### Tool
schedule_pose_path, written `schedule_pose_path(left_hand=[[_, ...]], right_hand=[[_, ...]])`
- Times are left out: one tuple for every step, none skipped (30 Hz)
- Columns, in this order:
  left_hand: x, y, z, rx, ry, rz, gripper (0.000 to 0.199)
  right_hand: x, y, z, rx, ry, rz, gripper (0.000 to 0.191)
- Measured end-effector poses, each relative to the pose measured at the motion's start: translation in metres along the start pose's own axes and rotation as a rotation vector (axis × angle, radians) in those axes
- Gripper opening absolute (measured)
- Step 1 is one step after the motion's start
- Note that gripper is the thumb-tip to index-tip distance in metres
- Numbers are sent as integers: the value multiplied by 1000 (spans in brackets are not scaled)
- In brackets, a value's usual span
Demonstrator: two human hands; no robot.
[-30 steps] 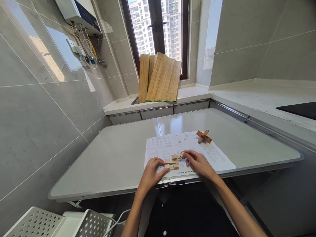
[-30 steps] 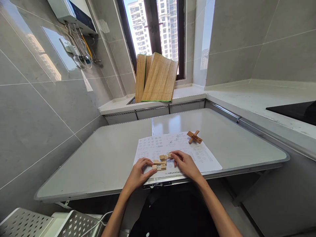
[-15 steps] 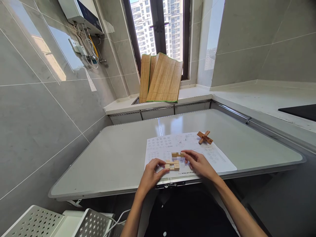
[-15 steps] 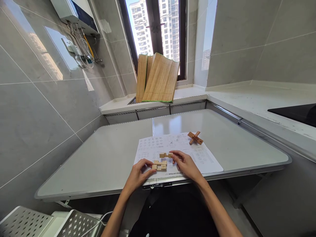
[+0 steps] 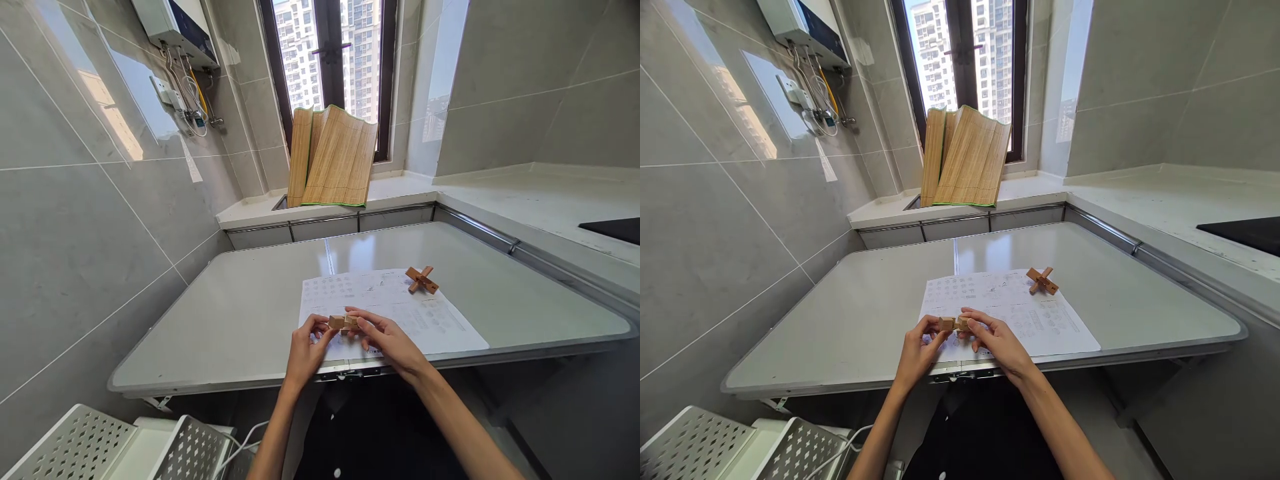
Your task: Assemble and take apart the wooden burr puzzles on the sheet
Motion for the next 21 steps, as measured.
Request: schedule_pose_path(left_hand=[[0, 0, 0, -6, 0, 0, 25], [1, 0, -1, -13, 3, 5, 25], [1, 0, -1, -19, 8, 11, 25], [1, 0, -2, -21, 15, 18, 26], [1, 0, -2, -20, 24, 24, 27], [2, 0, -3, -20, 33, 29, 27], [2, -1, -4, -21, 37, 34, 27], [2, -1, -4, -25, 32, 40, 27], [1, -2, -5, -31, 16, 48, 29], [1, -2, -6, -37, -7, 54, 32], [1, -3, -6, -37, -30, 59, 37], [1, -3, -6, -31, -50, 64, 40], [1, -3, -6, -20, -66, 70, 41], [0, -3, -6, -7, -78, 76, 39], [0, -2, -5, 3, -92, 82, 36], [0, -2, -5, 12, -116, 89, 34], [1, -1, -4, 19, -151, 97, 34], [1, 0, -3, 28, -194, 97, 34], [2, 0, -2, 41, -240, 88, 34], [3, 1, -1, 60, -288, 71, 35], [5, 1, 0, 83, -335, 50, 37]], right_hand=[[-4, 1, -1, -5, 14, 20, 40], [-7, 2, -1, -4, 21, 29, 41], [-10, 3, -1, 0, 21, 29, 43], [-12, 4, -1, 7, 14, 20, 44], [-14, 5, -1, 11, 4, 6, 45], [-15, 5, 0, 16, -8, -8, 46], [-15, 6, 1, 21, -18, -24, 48], [-15, 7, 2, 29, -28, -41, 48], [-14, 7, 3, 43, -40, -59, 49], [-13, 8, 4, 61, -55, -81, 49], [-12, 8, 4, 79, -70, -101, 49], [-11, 8, 5, 93, -85, -116, 49], [-10, 8, 5, 102, -100, -126, 50], [-10, 8, 5, 107, -112, -131, 50], [-10, 8, 5, 109, -120, -130, 50], [-9, 8, 4, 107, -122, -126, 49], [-9, 8, 4, 99, -121, -120, 49], [-9, 8, 4, 86, -118, -112, 50], [-8, 8, 4, 70, -113, -105, 50], [-7, 7, 4, 55, -108, -100, 51], [-5, 7, 4, 44, -106, -102, 52]])
Point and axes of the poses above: each hand's wrist, its own y-axis towards the middle knuckle, its own x-axis out of the back of the hand, z = x × y, the point moved 2 cm from there along y, towards the middle knuckle, and after that the axes turned 3 degrees about -x, right-handed, at the moved point
